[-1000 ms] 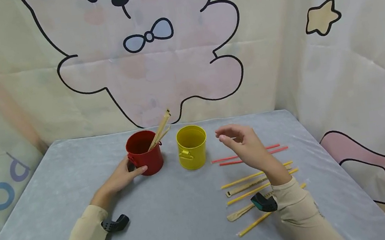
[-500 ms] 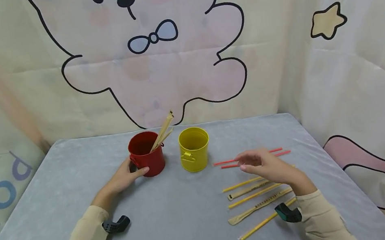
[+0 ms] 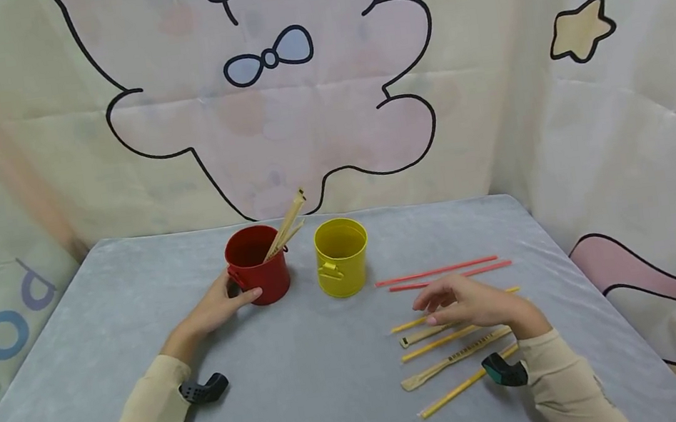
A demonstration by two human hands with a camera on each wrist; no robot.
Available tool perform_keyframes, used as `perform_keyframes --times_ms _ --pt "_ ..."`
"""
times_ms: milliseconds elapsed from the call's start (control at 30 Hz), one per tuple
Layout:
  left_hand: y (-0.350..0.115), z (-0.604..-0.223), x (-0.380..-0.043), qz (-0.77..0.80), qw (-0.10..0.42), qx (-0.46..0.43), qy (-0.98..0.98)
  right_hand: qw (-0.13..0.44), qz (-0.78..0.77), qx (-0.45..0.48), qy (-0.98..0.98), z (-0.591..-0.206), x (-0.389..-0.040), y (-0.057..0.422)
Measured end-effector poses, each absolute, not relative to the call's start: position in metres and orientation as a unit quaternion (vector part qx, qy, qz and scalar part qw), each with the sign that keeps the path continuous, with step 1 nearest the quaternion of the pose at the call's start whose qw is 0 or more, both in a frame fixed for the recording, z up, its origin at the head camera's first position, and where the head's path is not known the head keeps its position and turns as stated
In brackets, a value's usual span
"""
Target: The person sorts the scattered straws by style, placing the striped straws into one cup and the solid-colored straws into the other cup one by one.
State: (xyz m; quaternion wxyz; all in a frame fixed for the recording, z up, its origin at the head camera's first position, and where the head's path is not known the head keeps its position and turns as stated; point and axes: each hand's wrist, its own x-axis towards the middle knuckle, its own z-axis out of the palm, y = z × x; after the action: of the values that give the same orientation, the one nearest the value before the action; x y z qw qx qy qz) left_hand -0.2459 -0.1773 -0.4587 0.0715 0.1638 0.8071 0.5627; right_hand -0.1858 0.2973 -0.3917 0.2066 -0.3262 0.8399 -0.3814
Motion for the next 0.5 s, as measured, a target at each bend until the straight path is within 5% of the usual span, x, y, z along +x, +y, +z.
perform_keyframes --times_ms 500 --pt "-0.177 -0.459 -0.247 0.554 0.076 0.157 0.814 0.228 -0.354 -0.345 0.839 -0.395 -0.19 0.312"
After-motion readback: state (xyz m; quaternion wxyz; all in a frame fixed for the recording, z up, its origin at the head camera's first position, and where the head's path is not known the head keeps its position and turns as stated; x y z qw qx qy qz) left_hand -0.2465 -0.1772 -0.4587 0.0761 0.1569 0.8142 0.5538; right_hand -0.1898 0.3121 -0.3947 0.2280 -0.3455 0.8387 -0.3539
